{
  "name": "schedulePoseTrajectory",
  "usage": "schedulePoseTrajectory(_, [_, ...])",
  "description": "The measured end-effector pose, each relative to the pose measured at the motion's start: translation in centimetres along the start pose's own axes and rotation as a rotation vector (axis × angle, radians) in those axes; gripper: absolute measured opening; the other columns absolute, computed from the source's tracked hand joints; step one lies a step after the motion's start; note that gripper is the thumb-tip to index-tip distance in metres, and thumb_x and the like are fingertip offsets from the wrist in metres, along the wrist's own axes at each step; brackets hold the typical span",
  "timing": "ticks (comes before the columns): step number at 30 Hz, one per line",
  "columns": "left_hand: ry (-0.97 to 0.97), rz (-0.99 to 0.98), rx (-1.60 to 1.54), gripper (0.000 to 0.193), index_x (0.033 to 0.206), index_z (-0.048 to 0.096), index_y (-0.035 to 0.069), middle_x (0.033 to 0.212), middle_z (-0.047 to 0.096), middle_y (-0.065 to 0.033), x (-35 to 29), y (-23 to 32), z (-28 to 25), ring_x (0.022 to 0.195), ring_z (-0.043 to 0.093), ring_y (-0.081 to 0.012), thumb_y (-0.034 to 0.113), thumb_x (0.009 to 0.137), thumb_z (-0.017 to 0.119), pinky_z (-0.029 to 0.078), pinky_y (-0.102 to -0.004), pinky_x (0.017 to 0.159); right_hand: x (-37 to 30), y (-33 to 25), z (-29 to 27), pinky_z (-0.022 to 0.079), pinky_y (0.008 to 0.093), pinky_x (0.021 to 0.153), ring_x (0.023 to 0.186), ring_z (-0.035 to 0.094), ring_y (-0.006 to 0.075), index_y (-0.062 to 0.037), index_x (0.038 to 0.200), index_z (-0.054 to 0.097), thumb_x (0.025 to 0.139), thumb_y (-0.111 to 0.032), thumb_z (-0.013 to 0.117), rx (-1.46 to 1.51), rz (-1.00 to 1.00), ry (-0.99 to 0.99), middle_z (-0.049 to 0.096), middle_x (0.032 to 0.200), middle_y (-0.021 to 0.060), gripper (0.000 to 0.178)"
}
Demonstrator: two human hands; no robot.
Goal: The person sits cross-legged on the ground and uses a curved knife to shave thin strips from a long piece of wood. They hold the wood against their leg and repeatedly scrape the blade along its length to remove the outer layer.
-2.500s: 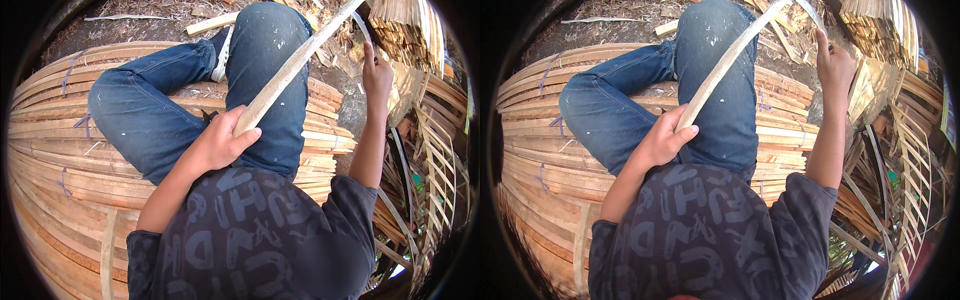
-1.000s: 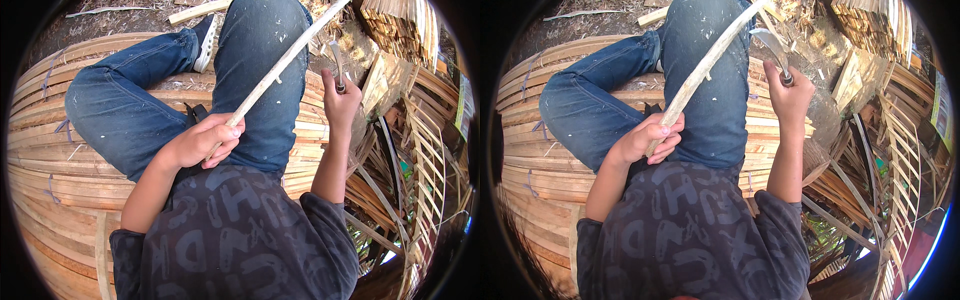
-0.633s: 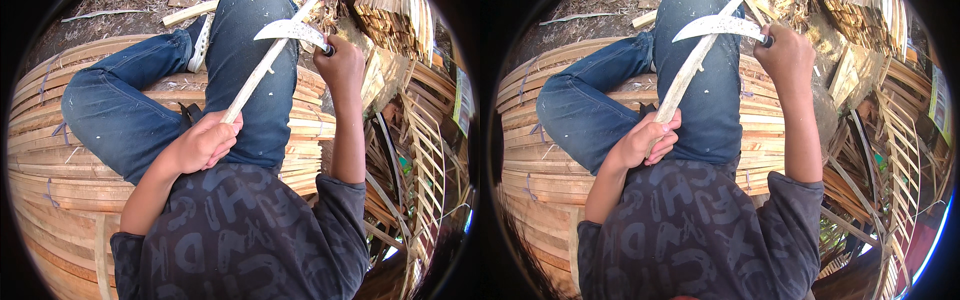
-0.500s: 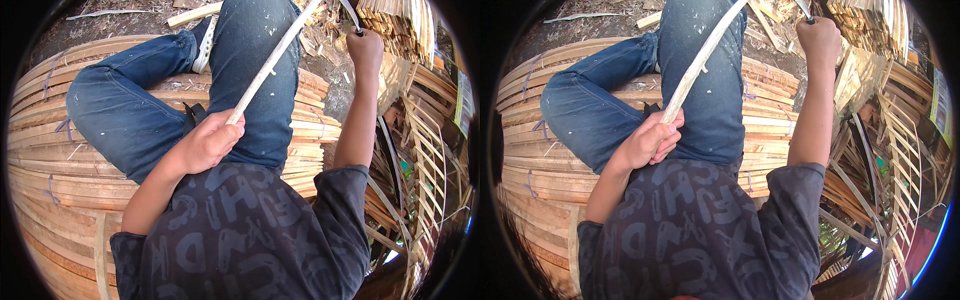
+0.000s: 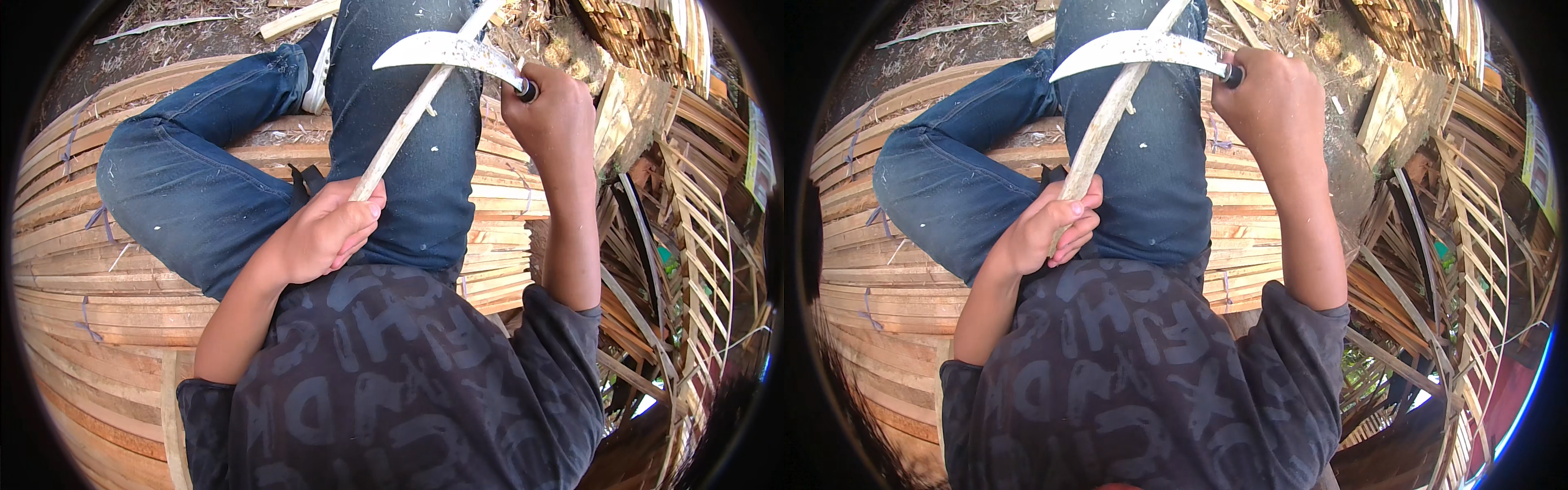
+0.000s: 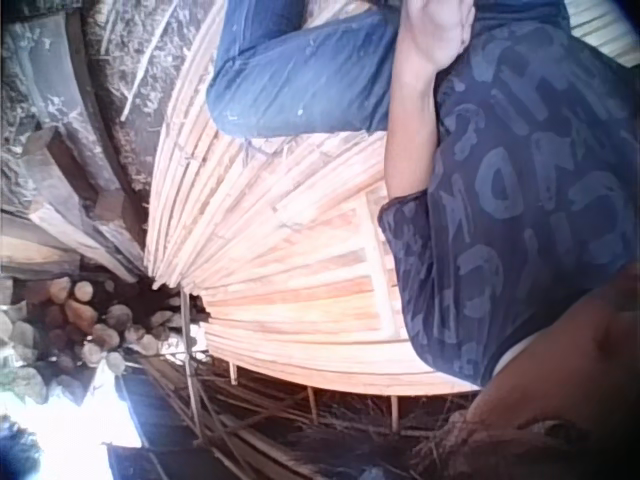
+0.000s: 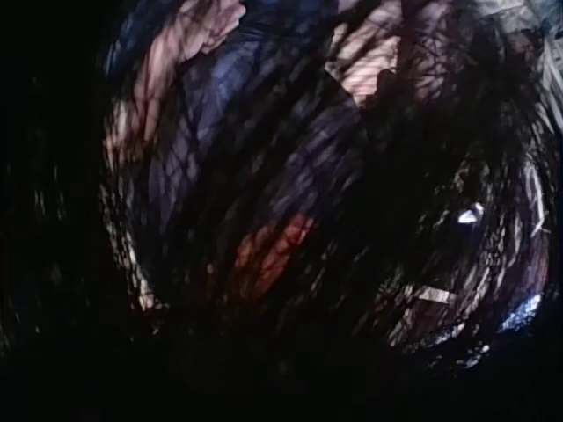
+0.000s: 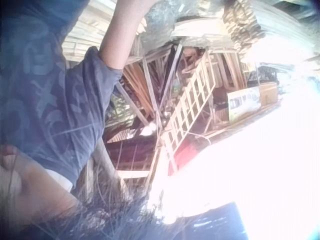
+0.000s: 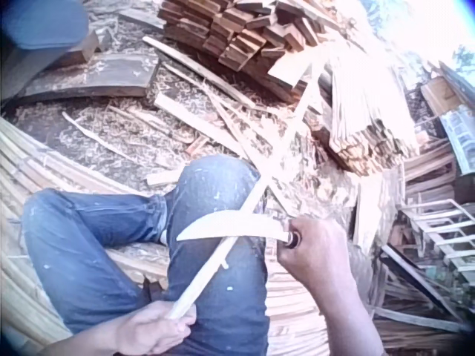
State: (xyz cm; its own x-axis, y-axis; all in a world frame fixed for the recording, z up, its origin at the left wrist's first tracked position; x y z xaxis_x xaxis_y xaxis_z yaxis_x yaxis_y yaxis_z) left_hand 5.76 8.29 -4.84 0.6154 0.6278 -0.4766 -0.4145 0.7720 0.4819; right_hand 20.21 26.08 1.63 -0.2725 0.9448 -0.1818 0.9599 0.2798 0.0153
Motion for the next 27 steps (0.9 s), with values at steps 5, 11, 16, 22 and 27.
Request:
schedulePoseTrajectory(5, [0.024,0.02,-0.018,0.022,0.087,0.042,0.008,0.056,0.034,0.0057,-0.3,0.7,0.4,0.043,0.032,-0.003,0.028,0.095,0.044,0.028,-0.0198,0.039,5.0,2.9,0.9,0.051,0.0415,0.064,0.065,0.063,0.0369,-0.0044,0.08,0.07,0.077,-0.025,0.061,-0.032,-0.167,0.226,0.063,0.066,0.0184,0.022])
schedulePoseTrajectory(11, [-0.008,-0.012,-0.134,0.024,0.088,0.044,0.007,0.055,0.034,0.0056,-0.2,0.7,0.6,0.041,0.031,-0.0035,0.029,0.096,0.045,0.029,-0.0209,0.037,10.7,8.5,-0.8,0.051,0.0426,0.068,0.066,0.066,0.0329,-0.0034,0.077,0.07,0.081,-0.032,0.058,-0.103,0.139,0.352,0.066,0.066,0.0163,0.031])
schedulePoseTrajectory(16, [-0.082,-0.024,-0.273,0.031,0.084,0.038,0.01,0.052,0.036,0.0046,0.1,-0.5,0.2,0.037,0.034,-0.0017,0.039,0.09,0.048,0.029,-0.0162,0.03,5.4,4.2,0.9,0.053,0.0403,0.067,0.067,0.067,0.0312,-0.005,0.079,0.07,0.081,-0.029,0.063,0.06,0.037,0.181,0.068,0.067,0.0119,0.025])
schedulePoseTrajectory(22, [-0.051,-0.058,-0.206,0.027,0.087,0.04,0.008,0.051,0.034,0.0049,0.2,-0.7,0.5,0.037,0.033,-0.0031,0.034,0.092,0.047,0.029,-0.0181,0.032,3.4,1.1,0.7,0.049,0.0396,0.053,0.054,0.063,0.0292,-0.0104,0.065,0.061,0.078,-0.025,0.067,-0.033,-0.351,0.294,0.06,0.055,0.0094,0.021])
schedulePoseTrajectory(27, [-0.099,-0.035,-0.193,0.026,0.085,0.043,0.008,0.053,0.035,0.0053,0.1,0.2,1.2,0.039,0.034,-0.0031,0.032,0.094,0.045,0.03,-0.0183,0.034,10.0,20.5,2.3,0.046,0.0396,0.06,0.052,0.056,0.0246,0.0052,0.062,0.061,0.076,-0.027,0.061,0.335,0.54,0.295,0.06,0.056,0.0147,0.035])
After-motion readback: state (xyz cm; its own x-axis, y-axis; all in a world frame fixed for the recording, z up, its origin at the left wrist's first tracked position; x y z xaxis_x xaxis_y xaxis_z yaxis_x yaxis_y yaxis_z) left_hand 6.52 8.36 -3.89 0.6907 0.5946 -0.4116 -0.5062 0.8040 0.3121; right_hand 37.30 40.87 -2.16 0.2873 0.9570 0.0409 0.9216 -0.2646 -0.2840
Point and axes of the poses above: each hand's wrist, its own x-axis towards the middle knuckle, its own z-axis out of the palm, y = z × x, the point moved 7 cm from there along x, towards the middle knuckle
